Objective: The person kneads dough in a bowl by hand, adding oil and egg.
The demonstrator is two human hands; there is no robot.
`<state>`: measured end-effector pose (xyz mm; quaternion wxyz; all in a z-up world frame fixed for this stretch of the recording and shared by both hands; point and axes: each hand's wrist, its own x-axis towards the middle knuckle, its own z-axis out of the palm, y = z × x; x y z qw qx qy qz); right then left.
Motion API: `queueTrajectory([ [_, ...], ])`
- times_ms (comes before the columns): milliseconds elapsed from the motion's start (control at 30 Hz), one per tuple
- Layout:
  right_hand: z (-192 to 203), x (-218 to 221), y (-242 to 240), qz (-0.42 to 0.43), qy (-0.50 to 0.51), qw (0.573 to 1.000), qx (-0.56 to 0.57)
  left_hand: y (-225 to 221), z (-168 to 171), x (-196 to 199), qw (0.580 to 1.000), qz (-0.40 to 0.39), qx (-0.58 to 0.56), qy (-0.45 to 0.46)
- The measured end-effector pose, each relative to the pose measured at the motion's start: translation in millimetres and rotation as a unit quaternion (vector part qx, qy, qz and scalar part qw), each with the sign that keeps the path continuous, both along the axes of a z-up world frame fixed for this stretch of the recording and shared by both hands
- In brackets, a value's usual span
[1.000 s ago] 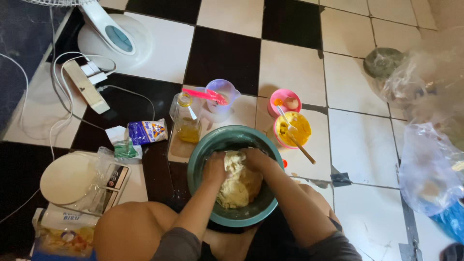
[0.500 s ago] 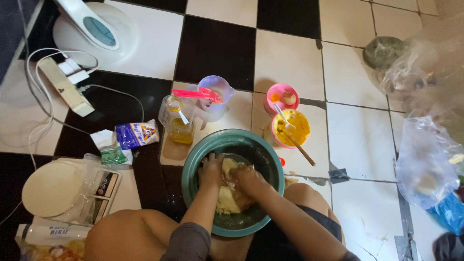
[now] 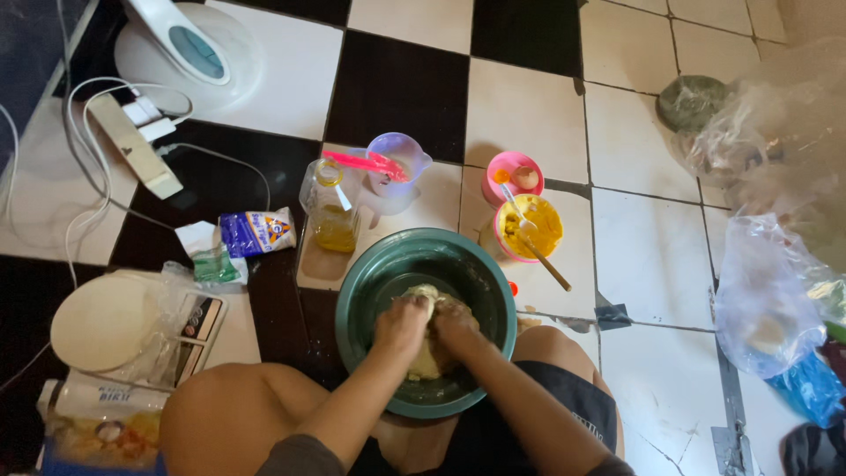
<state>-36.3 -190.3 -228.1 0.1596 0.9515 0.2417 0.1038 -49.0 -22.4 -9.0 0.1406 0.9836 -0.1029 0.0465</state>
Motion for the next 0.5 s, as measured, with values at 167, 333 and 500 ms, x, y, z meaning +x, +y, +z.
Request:
queueTrajectory([
  [167,286,22,27,-0.008,0.488,0.87,0.062,-15,1,-35,0.971,0.022,0.004,0.239],
  [333,297,24,30,-0.028,0.504,0.863,-0.003,-15,42,-36,0.912,0.011,0.126,0.389],
  [500,263,56,27,-0.09,0.355,0.927,0.077,7,-30,4,0.883,-0.084,0.006,0.461],
])
